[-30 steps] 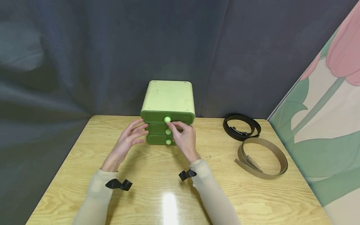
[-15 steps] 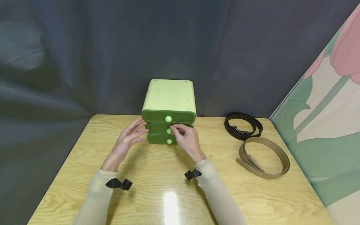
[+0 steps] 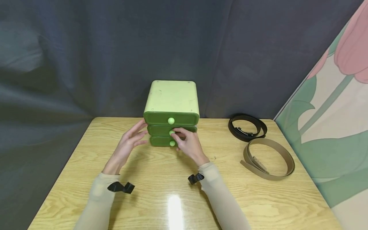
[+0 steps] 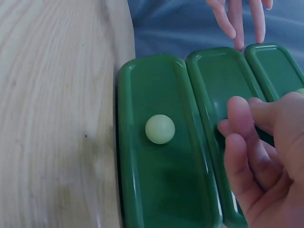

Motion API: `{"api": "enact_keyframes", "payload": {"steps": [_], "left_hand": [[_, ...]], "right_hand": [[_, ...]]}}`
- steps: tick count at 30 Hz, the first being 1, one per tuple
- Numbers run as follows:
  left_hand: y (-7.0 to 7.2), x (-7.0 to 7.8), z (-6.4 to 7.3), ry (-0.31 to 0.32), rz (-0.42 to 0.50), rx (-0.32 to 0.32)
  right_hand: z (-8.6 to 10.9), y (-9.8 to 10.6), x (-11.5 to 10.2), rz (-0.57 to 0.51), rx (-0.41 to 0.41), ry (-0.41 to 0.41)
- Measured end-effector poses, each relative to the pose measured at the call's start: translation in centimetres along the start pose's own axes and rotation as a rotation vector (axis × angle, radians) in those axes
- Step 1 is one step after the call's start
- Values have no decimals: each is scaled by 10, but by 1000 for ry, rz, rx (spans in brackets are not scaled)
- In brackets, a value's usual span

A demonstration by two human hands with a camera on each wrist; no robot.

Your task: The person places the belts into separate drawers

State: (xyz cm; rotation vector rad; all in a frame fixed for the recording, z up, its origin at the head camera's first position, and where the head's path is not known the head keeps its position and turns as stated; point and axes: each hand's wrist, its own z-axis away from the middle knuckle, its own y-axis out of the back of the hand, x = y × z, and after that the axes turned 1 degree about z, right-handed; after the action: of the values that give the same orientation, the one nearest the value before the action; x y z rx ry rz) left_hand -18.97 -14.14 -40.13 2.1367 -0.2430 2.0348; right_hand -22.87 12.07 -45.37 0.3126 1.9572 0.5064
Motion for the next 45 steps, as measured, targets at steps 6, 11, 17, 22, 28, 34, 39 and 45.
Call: {"api": "enact_keyframes", "payload": {"steps": [6,11,17,22,28,34,39,45], "left_hand": [[1,0,0,12,-6,-5],[3,0,0,23,-5,-24],[4,-1,0,13,1,-25],[4,-2,-2,0,9,-18],[4,-2,0,6,10,-19],[3,-3,0,2,15,-22],[3,-3,0,-4,17,-24],[4,-1,0,-5,21,-30]], "right_hand": [[0,-6,-1,-7,66,28],[1,-9,0,-2,103,43],[1,-10,1,-15,120,60],[2,-10,0,-22,129,58],[3,-11,2,-40,132,66],[3,-10,2,-36,127,64],[3,-9,2,-27,110,46],[4,-9,1,-32,115,64]]}}
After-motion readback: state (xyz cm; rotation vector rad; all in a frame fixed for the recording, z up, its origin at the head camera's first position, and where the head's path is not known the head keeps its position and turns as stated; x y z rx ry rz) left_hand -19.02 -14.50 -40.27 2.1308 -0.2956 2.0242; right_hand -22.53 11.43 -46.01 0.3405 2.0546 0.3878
